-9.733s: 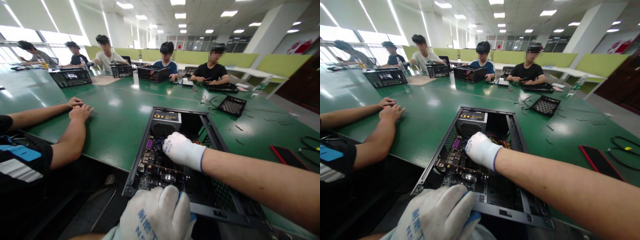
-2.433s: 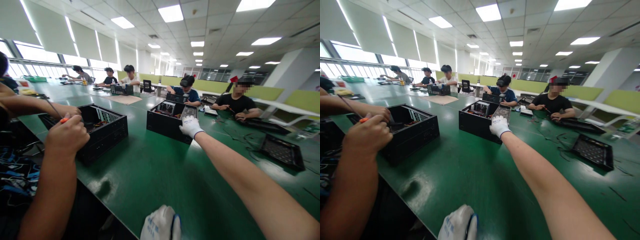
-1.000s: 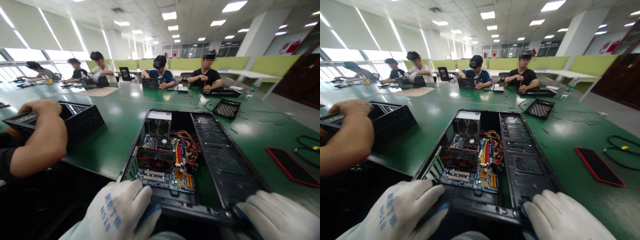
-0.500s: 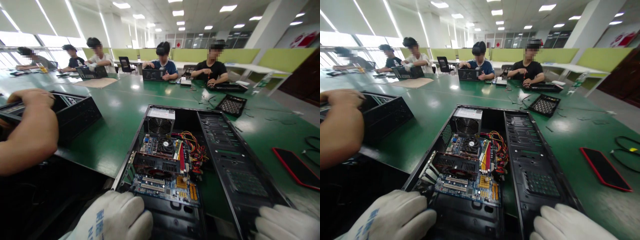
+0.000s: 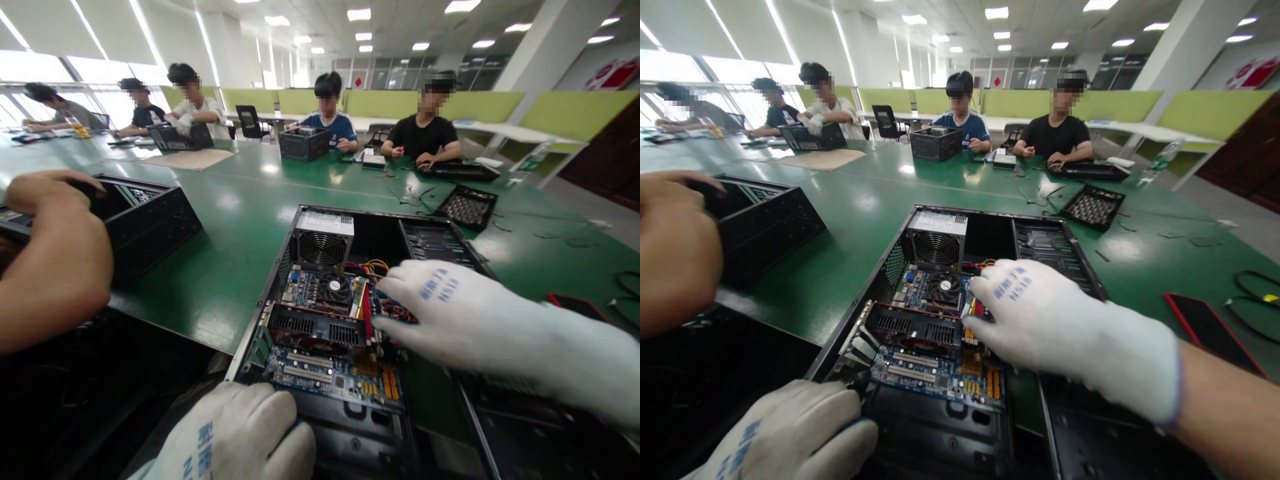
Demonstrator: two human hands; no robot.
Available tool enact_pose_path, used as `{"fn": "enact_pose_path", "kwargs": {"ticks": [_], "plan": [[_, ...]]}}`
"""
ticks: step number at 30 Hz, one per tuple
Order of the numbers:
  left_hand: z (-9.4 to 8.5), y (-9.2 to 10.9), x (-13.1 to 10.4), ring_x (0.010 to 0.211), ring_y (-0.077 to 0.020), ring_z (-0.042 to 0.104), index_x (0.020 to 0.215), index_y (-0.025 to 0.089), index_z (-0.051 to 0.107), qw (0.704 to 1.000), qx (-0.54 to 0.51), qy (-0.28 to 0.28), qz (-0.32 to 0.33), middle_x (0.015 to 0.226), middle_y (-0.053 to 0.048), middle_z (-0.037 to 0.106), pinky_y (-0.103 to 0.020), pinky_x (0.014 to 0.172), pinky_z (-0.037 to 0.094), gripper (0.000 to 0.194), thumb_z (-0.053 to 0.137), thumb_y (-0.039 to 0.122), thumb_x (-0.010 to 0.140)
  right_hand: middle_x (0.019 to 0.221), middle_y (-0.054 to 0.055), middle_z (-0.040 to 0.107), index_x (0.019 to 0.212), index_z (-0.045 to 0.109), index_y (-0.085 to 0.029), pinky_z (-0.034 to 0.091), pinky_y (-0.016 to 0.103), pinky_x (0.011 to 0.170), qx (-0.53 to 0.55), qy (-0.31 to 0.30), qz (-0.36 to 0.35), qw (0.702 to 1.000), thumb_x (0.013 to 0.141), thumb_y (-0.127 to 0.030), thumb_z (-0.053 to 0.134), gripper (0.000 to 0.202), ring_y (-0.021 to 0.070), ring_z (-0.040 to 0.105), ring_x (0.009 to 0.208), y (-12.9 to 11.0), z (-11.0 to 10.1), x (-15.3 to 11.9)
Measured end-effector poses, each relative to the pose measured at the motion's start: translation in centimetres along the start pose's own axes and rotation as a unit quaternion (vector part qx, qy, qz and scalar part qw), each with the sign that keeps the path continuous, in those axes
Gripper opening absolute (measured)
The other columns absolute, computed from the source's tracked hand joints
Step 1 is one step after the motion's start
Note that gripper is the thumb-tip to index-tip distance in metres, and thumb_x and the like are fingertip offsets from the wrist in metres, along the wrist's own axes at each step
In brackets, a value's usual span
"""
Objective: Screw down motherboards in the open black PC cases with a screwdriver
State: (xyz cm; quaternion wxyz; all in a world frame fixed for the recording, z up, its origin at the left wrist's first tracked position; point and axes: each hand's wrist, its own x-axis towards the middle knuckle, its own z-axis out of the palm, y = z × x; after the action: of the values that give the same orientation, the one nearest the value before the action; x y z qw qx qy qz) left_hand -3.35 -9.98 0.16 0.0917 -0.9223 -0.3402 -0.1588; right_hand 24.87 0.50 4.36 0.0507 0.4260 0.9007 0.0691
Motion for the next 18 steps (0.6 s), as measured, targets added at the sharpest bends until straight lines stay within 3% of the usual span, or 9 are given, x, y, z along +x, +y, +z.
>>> {"fn": "enact_pose_path", "kwargs": {"ticks": [3,7,11,14,18], "plan": [[0.3,0.1,-0.2,0.047,-0.014,0.048,0.075,0.024,0.047,1.0,-0.013,0.022,-0.011,0.063,0.003,0.053,-0.029,0.043,0.029,0.018,0.05,0.017,0.092,0.104,0.014,0.075,0.104,0.072,-0.017,0.052,0.037,0.082,0.005,-0.074,-0.002,0.997,0.095,-0.059,0.049,0.048,0.029,0.071,0.098,-0.4,0.4,6.0],[0.4,0.1,-0.3,0.049,-0.0153,0.049,0.076,0.024,0.047,1.0,-0.017,-0.011,-0.003,0.066,0.002,0.055,-0.031,0.043,0.028,0.014,0.055,0.018,0.086,0.117,0.021,0.073,0.119,0.069,-0.011,0.053,0.04,0.087,0.008,-0.189,0.01,0.982,0.088,-0.071,0.052,0.069,0.0338,0.07,0.109,-1.3,2.6,10.2],[0.6,0.1,-0.3,0.047,-0.0153,0.047,0.076,0.025,0.047,1.0,-0.015,-0.012,-0.005,0.065,0.002,0.055,-0.032,0.043,0.027,0.015,0.057,0.018,0.085,0.129,0.022,0.068,0.136,0.06,-0.007,0.054,0.042,0.089,0.01,-0.213,0.009,0.977,0.082,-0.073,0.059,0.085,0.0363,0.068,0.115,-1.8,4.6,11.9],[0.6,0.1,-0.2,0.046,-0.0152,0.046,0.075,0.024,0.047,1.0,-0.015,0.008,-0.01,0.064,0.002,0.054,-0.031,0.043,0.027,0.016,0.053,0.017,0.087,0.12,0.019,0.073,0.129,0.064,-0.011,0.056,0.041,0.082,0.01,-0.207,0.015,0.978,0.077,-0.068,0.066,0.077,0.0355,0.071,0.107,-2.0,5.3,12.4],[0.7,0.1,-0.1,0.047,-0.0138,0.047,0.075,0.024,0.047,0.999,-0.022,0.021,-0.019,0.063,0.002,0.053,-0.027,0.043,0.028,0.019,0.051,0.019,0.092,0.108,0.018,0.076,0.119,0.069,-0.014,0.056,0.039,0.076,-0.01,-0.196,0.013,0.98,0.072,-0.066,0.069,0.07,0.0351,0.073,0.1,-1.5,4.5,11.9]]}}
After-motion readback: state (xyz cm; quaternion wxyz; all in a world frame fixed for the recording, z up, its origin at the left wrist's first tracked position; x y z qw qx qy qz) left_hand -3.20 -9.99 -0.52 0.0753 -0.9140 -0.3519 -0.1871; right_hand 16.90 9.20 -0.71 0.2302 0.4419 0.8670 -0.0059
